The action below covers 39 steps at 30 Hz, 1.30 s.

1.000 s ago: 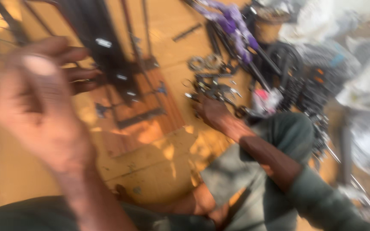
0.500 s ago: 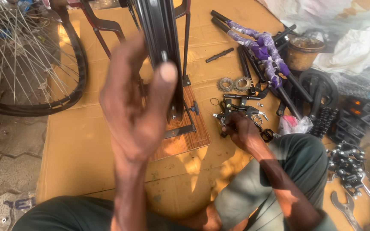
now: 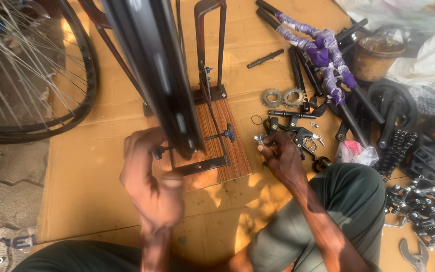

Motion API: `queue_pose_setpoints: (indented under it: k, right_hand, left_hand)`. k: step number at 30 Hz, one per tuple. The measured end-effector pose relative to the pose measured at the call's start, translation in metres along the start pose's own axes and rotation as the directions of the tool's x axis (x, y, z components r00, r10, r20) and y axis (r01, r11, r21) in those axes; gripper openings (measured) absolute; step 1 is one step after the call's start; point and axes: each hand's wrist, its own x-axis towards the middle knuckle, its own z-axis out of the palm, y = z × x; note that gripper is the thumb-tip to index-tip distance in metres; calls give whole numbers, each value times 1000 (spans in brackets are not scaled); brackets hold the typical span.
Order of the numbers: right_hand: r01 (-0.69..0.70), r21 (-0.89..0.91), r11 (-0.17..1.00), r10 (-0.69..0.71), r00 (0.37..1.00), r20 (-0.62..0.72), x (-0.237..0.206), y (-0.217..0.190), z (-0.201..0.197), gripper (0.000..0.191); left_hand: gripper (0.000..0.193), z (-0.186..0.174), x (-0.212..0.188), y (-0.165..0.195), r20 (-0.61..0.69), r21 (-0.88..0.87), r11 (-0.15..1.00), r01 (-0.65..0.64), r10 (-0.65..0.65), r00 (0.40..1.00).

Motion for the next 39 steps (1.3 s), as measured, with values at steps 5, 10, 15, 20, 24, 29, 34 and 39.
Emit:
queue_pose_setpoints:
  k: [5,10,15,20,24,29,34,39]
  right_hand:
    - [-22,60,998,21,1000,17,2,3,4,23]
    - [-31,86,996,29,999,32,1,2,5,23]
    - [-27,4,1000,27,1000,9,0,1,10,22]
    - [1,63,998,-2,1000,10,1,3,14,22]
    - [7,27,1000,-8,999,36,2,5,15,23]
    - [9,30,999,-11,999,47,1,3,17,22]
    - [-26,63,998,22,998,58,1,-1,16,21]
    - [-51,-9,999,52,995,82,2,-4,14,20]
  left_hand:
    - [34,4,2,2,-10,58,994,-90,91,996]
    - [33,5,19,16,-110,-97,991,-93,82,991]
    - [46,-2,65,7,-308,-326,923,-203,99,946]
    - [63,-18,58,-18,-98,-540,840,-56,3,995]
    - [78,-6,26,-36,109,-441,875,200,-168,980]
    - [93,-11,22,-40,60,-168,940,298,-292,955]
    - [78,-18,27,-13,54,37,999,-18,16,998]
    - [45,-9,25,10,65,47,976,-213,209,976]
